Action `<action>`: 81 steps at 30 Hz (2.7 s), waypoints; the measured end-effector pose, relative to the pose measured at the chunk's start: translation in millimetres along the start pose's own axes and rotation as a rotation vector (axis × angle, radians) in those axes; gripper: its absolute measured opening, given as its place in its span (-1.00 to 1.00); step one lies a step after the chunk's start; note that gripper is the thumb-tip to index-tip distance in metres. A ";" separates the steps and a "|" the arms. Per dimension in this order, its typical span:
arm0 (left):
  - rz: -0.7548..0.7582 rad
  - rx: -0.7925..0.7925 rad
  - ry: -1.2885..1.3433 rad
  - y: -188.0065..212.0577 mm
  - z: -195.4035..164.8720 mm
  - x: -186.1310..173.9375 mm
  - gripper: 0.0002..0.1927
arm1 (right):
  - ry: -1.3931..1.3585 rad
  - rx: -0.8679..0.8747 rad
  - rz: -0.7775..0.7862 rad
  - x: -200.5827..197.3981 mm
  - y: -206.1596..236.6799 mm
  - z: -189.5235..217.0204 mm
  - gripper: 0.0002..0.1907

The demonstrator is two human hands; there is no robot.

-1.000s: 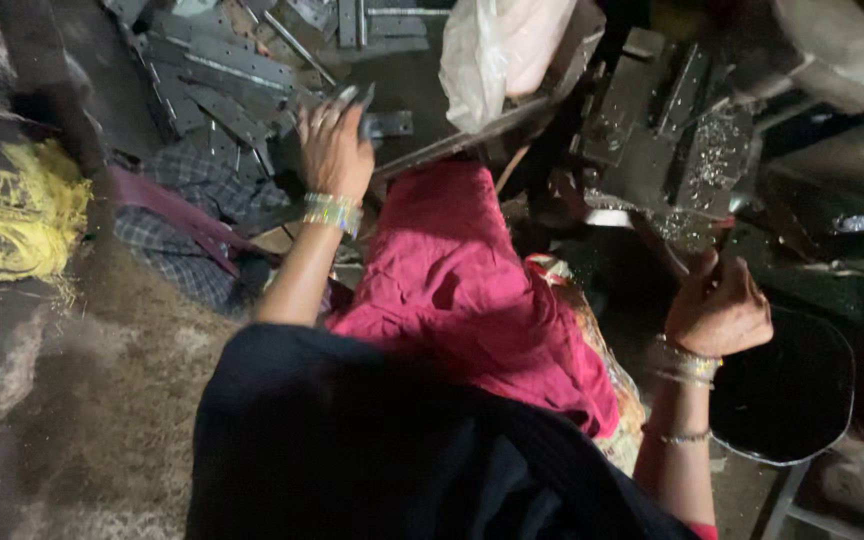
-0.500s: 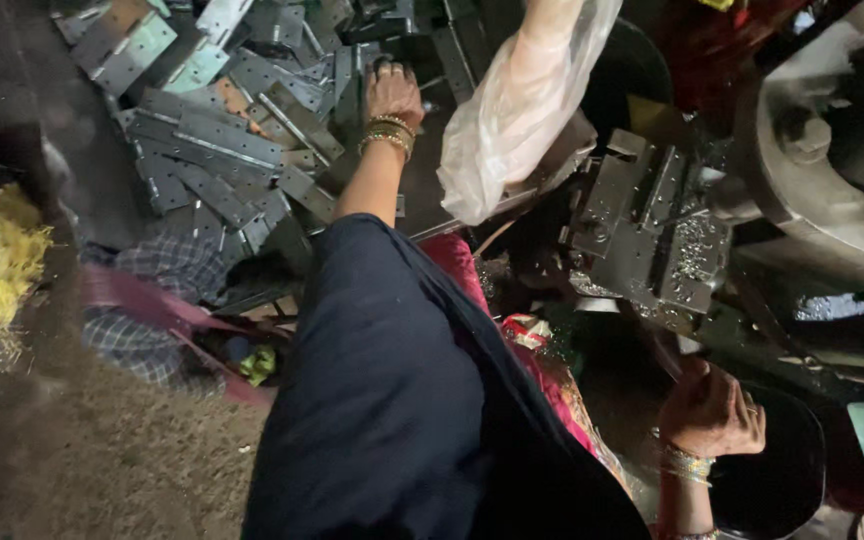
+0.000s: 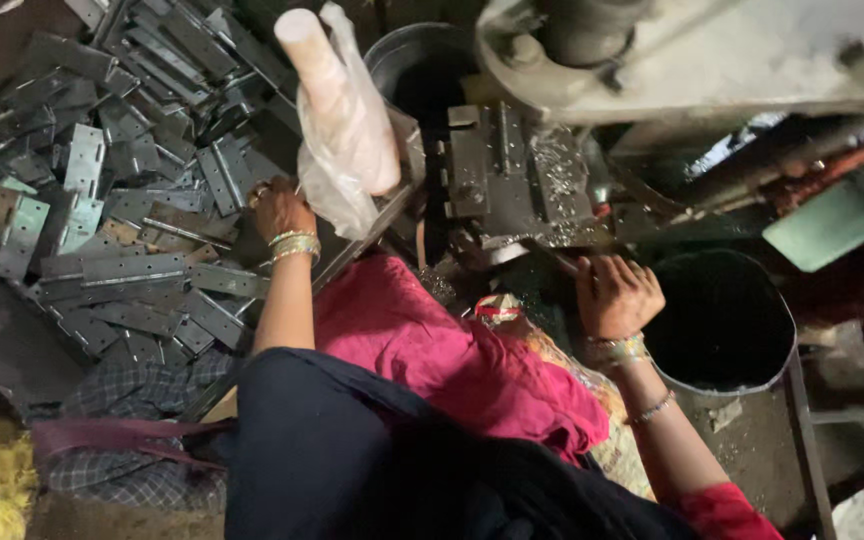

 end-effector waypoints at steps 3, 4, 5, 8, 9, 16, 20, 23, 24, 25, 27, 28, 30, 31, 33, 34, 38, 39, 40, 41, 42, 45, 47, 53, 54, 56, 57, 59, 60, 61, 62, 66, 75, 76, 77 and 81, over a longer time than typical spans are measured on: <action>0.078 -0.082 0.098 18.6 1.2 -8.1 -0.43 | -0.031 -0.005 -0.031 -5.6 0.1 2.8 -0.80; 0.123 -0.097 0.115 22.3 1.3 -8.4 -0.35 | -0.037 -0.011 -0.052 -6.9 0.5 3.0 -0.82; 0.107 -0.044 0.061 23.0 -1.4 -10.9 -0.35 | -0.039 -0.016 -0.076 -7.9 0.8 2.3 -0.84; 0.074 0.083 -0.105 22.5 -5.1 -19.1 -0.40 | -0.021 -0.031 -0.052 -6.8 2.7 -1.8 -0.83; 0.063 0.108 -0.164 20.4 -4.7 -23.1 -0.46 | -0.041 -0.038 -0.052 -6.8 4.1 -3.3 -0.85; 0.303 -0.016 -0.076 56.2 18.6 -40.4 -0.71 | -0.044 -0.008 -0.071 -5.2 17.8 -10.7 -0.90; 0.330 0.013 -0.066 126.3 23.9 -35.8 -0.65 | -0.070 -0.012 -0.070 -4.4 22.6 -10.2 -0.88; 0.139 0.267 -0.025 162.7 16.7 -35.7 -0.39 | -0.047 -0.008 -0.054 -6.2 23.2 -9.9 -0.86; 0.075 0.302 -0.117 170.2 14.2 -34.8 -0.31 | -0.055 -0.004 -0.052 -7.6 23.2 -9.9 -0.85; 0.008 0.336 -0.211 174.5 11.0 -35.5 -0.23 | -0.065 0.000 -0.051 -9.3 23.1 -9.5 -0.84; 0.059 0.330 -0.349 174.0 6.4 -38.2 -0.37 | -0.080 -0.005 -0.050 -12.9 23.0 -8.5 -0.85; 0.178 0.289 -0.392 168.1 7.6 -42.7 -0.57 | -0.084 -0.012 -0.049 -14.4 23.0 -7.7 -0.85; 0.293 0.175 -0.365 155.5 3.4 -65.5 -0.76 | -0.089 -0.017 -0.046 -16.1 22.7 -6.9 -0.86; 0.290 0.101 -0.296 145.4 2.3 -85.3 -0.77 | -0.089 -0.019 -0.042 -16.3 22.4 -7.2 -0.87; 0.262 0.092 -0.075 125.6 -8.7 -129.6 -0.74 | -0.090 -0.010 -0.041 -14.8 21.8 -7.3 -0.87; 0.242 0.153 0.082 120.1 -20.1 -150.1 -0.70 | -0.084 -0.003 -0.038 -14.0 21.7 -8.2 -0.87; 0.183 0.367 0.532 126.8 -108.2 -167.9 -0.59 | -0.013 0.002 -0.002 -9.6 24.8 -7.8 -0.81; 0.317 0.335 0.548 133.9 -132.7 -151.0 -0.60 | -0.020 0.002 0.021 -8.6 26.1 -7.3 -0.82; 0.165 0.448 0.566 146.5 -167.6 -137.9 -0.62 | -0.025 0.002 0.041 -7.9 27.3 -6.9 -0.83; 0.301 0.419 0.418 162.2 -193.7 -111.7 -0.74 | -0.027 0.005 0.057 -7.7 28.3 -6.9 -0.83; 0.246 0.506 0.262 180.9 -221.9 -91.9 -0.73 | 0.011 0.050 0.158 -3.8 28.9 -8.8 -0.82; -0.059 0.733 -0.116 215.2 -281.1 -43.3 -0.54 | 0.103 0.128 0.444 7.9 28.8 -17.8 -0.71; -0.062 0.661 0.002 223.9 -290.7 -18.9 -0.48 | 0.136 0.116 0.672 18.3 28.5 -25.8 -0.61; 0.296 0.542 0.201 209.3 -274.0 29.2 -0.50 | 0.002 -0.045 0.839 52.7 21.9 -46.0 -0.60; 0.322 0.563 0.170 205.1 -273.3 32.0 -0.59 | -0.005 -0.042 0.881 61.7 23.5 -50.4 -0.60; 0.304 0.566 0.115 193.8 -275.8 32.8 -0.56 | -0.016 -0.034 0.959 79.1 31.3 -61.3 -0.58; 0.294 0.569 0.090 189.3 -278.1 31.3 -0.54 | -0.030 0.013 0.958 85.3 38.5 -67.5 -0.58; 0.276 0.610 0.008 184.9 -283.2 25.8 -0.51 | -0.034 0.069 0.940 93.8 61.4 -77.8 -0.59; 0.263 0.635 -0.032 184.2 -285.0 22.3 -0.50 | -0.036 0.086 0.923 95.8 76.6 -80.6 -0.59; 0.224 0.604 0.003 183.1 -284.6 16.7 -0.53 | -0.061 0.121 0.909 95.6 95.8 -79.8 -0.59; 0.178 0.576 0.039 182.2 -282.7 10.9 -0.56 | -0.122 0.169 0.904 96.7 110.2 -78.9 -0.58; 0.284 0.620 0.120 181.5 -276.0 7.4 -0.64 | -0.204 0.227 0.868 88.6 125.7 -68.3 -0.54; 0.173 0.626 -0.130 156.2 -306.5 36.3 -0.63 | 0.037 0.061 0.845 73.7 40.1 -64.5 -0.55; 0.189 0.603 -0.127 157.7 -307.8 38.8 -0.64 | 0.037 0.034 0.824 73.3 50.4 -63.3 -0.55; 0.206 0.579 -0.126 160.9 -307.1 40.6 -0.64 | 0.023 0.000 0.791 72.3 64.7 -59.9 -0.55; -0.072 0.617 0.070 170.9 -297.6 26.7 -0.60 | -0.118 0.160 0.752 70.4 96.9 -63.2 -0.52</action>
Point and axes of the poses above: each hand's wrist, its own y-axis away from the middle knuckle, its own x-axis out of the palm, z = x × y, the point moved 4 cm from there along -y, towards the middle knuckle, and after that the axes turned 3 degrees about y, right-handed, at the moved point
